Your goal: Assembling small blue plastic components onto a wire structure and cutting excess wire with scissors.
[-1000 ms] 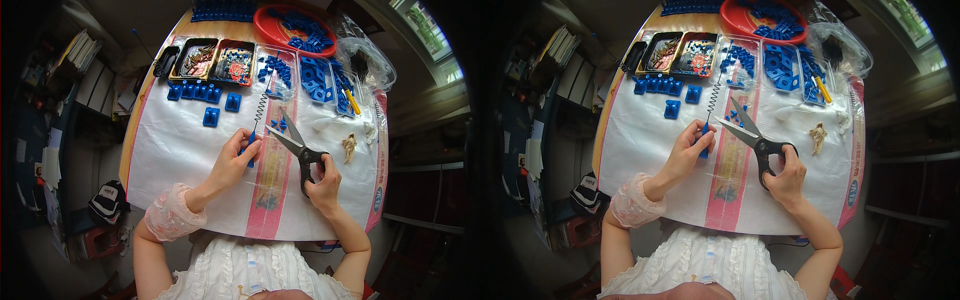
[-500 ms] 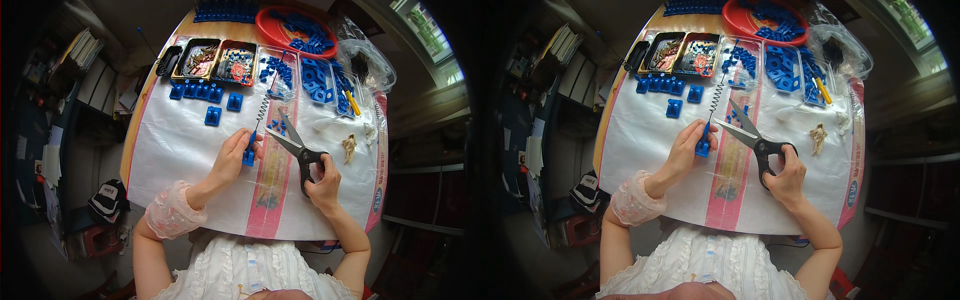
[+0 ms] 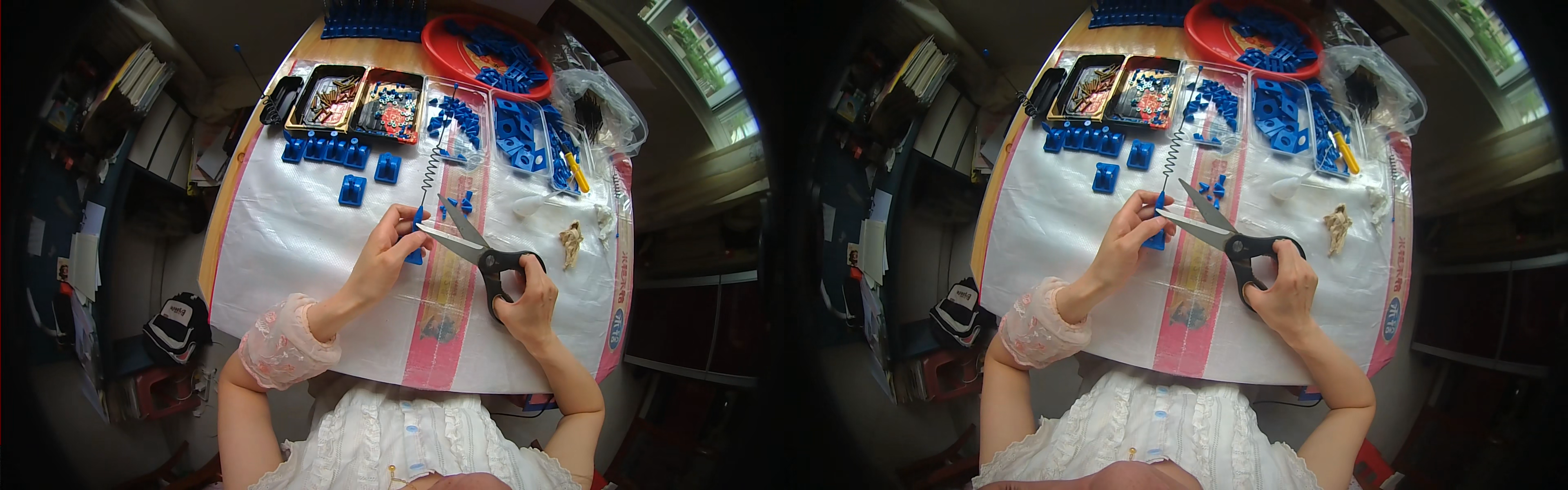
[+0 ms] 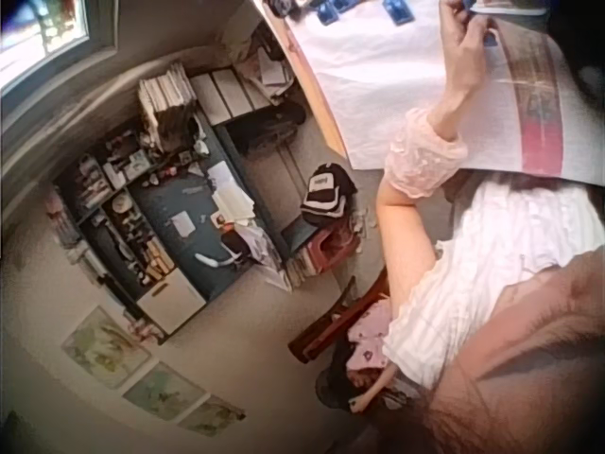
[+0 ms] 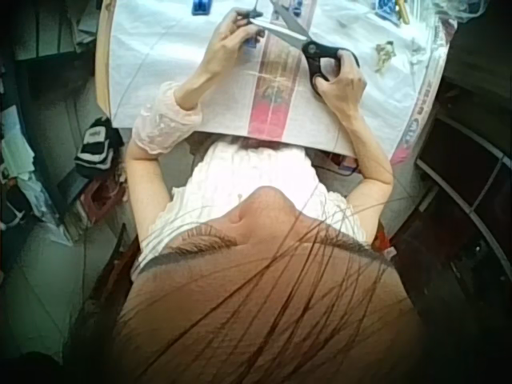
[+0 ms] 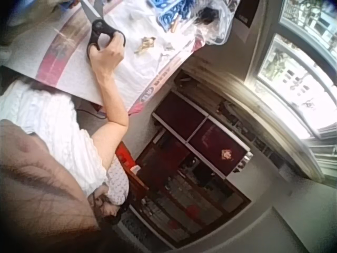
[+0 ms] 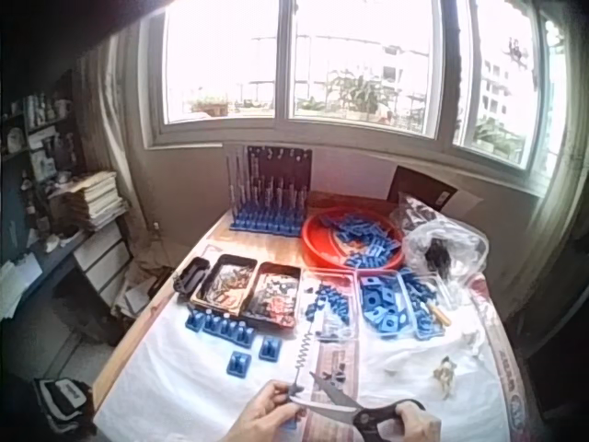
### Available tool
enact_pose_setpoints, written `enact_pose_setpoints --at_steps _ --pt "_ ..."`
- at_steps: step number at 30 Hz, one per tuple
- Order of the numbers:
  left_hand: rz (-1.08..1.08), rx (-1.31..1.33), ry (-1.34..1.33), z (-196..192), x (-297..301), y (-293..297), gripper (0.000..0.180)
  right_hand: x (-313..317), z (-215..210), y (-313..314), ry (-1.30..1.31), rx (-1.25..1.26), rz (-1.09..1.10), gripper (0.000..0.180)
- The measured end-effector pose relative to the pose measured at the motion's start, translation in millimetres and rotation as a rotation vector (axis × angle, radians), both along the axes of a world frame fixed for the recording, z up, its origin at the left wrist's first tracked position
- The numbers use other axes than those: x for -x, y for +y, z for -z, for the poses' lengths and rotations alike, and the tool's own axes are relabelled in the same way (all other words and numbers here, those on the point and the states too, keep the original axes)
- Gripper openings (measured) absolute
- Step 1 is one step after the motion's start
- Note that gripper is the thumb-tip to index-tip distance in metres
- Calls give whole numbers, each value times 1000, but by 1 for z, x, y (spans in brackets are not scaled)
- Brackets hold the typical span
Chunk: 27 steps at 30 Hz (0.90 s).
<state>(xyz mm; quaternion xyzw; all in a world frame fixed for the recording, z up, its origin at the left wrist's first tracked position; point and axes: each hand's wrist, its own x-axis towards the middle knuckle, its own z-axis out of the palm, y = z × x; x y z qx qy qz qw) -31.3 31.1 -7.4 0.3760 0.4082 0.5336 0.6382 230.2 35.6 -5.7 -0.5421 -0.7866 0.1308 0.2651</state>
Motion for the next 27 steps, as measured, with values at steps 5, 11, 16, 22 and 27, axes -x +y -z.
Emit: enact_pose_setpoints --at_steps 5,11,16,22,27 --pt "-2 -2 -6 -2 -2 -1 29 -3 0 2 -23 -11 8 47" --pt "-21 16 -7 2 3 2 24 -7 -1 4 -115 -229 -25 46" --pt "-31 72 -10 6 9 4 21 -10 0 3 -100 -336 -38 46" --pt "-39 27 -32 6 4 5 21 -11 2 4 -89 -251 -4 45" --pt "4 -5 -54 6 4 3 27 -9 1 6 -68 -152 16 45"
